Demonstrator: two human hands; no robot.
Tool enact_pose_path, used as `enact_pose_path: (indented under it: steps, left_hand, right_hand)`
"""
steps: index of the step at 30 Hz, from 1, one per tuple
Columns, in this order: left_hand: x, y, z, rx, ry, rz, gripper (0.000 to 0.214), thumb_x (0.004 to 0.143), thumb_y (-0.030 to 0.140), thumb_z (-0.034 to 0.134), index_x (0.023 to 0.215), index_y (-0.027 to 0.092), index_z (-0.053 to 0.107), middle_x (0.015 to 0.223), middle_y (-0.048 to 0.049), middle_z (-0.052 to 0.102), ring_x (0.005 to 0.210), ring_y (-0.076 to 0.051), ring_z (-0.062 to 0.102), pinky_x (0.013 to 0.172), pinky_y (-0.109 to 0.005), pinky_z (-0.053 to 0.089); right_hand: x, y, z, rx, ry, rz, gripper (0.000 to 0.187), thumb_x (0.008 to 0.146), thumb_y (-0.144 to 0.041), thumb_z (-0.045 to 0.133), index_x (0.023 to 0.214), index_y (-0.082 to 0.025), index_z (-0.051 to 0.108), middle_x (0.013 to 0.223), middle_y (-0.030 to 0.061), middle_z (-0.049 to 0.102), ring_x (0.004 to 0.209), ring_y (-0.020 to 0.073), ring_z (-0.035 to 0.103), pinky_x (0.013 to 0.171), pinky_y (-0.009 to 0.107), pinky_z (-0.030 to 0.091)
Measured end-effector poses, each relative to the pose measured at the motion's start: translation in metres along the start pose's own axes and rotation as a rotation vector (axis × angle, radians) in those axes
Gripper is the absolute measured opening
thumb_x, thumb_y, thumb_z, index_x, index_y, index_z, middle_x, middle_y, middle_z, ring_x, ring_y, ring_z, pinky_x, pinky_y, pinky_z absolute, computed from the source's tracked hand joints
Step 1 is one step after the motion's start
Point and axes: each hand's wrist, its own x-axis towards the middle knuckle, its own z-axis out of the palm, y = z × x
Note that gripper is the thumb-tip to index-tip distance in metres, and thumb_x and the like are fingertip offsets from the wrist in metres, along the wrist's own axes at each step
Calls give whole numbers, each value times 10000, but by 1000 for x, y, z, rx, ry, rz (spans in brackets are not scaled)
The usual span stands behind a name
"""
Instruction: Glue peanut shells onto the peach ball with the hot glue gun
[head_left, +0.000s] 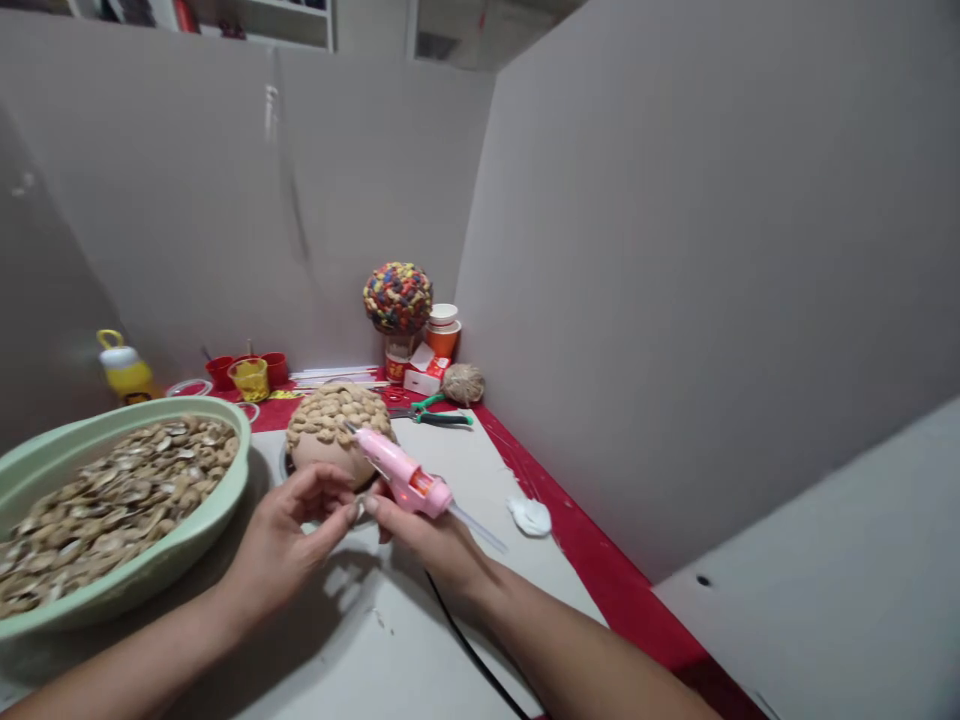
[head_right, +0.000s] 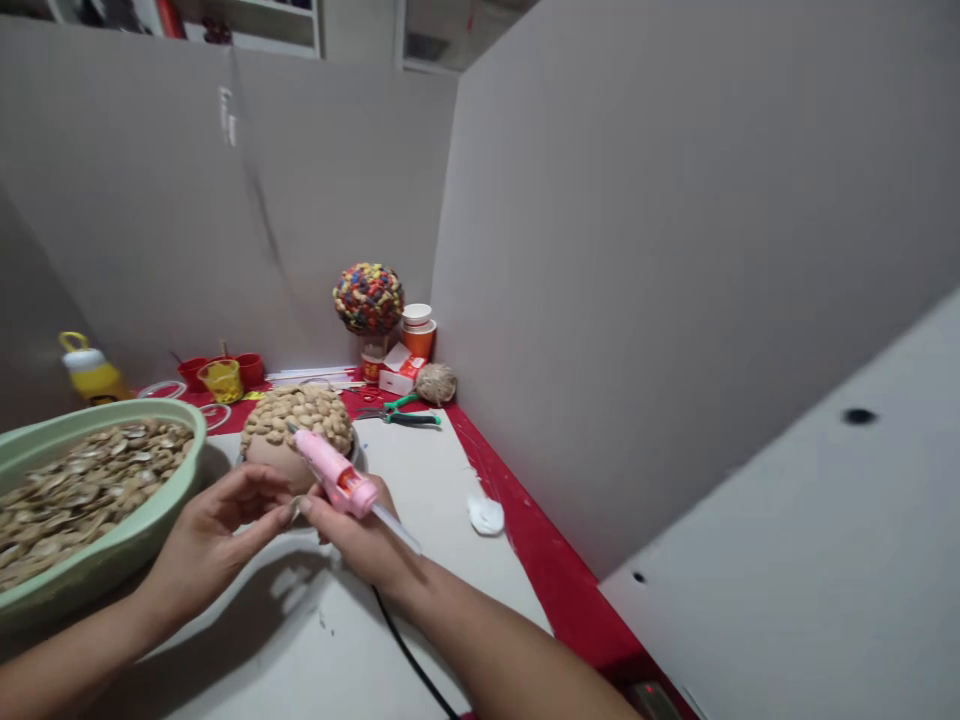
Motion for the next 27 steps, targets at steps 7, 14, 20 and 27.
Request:
enact_pose_path:
  steps: [7, 14, 20, 27]
  left_hand:
    - [2, -2, -7, -190, -113, -191, 244, 753, 395, 755, 817, 184, 650, 696, 2, 657, 657, -131, 587, 619, -212, 485]
    - [1, -2, -4, -635, -234, -412, 272, 765, 378, 762, 817, 147, 628, 770, -41, 678, 698, -148, 644, 639, -241, 539]
    - [0, -10, -5, -867, -338, -549, 237, 732, 261, 803, 829, 140, 624, 728, -25, 668, 638, -113, 649, 611, -207, 569]
    - [-1, -16, -4, -928, -394, -578, 243, 723, 241, 808, 847, 140, 625, 720, -34, 678, 629, -128, 672, 583, -211, 581]
  right_hand:
    - [1, 0, 0, 20, -47, 27, 275, 800, -435, 644, 708, -183, 586, 587, -36, 526, 541, 103, 470, 529, 231, 375]
    - [-5, 7, -5, 44, -85, 34, 356, 828, -532, 636, 801, -182, 577, 667, -16, 543, 607, 125, 503, 565, 249, 390]
    - [-6, 3, -6, 6, -116, 3, 358, 807, -507, 676, 741, -164, 600, 641, -4, 555, 599, 127, 481, 578, 267, 391]
    - [-8, 0, -4, -34, -117, 16, 324, 772, -479, 704, 742, -168, 619, 621, -3, 550, 607, 154, 513, 586, 291, 419]
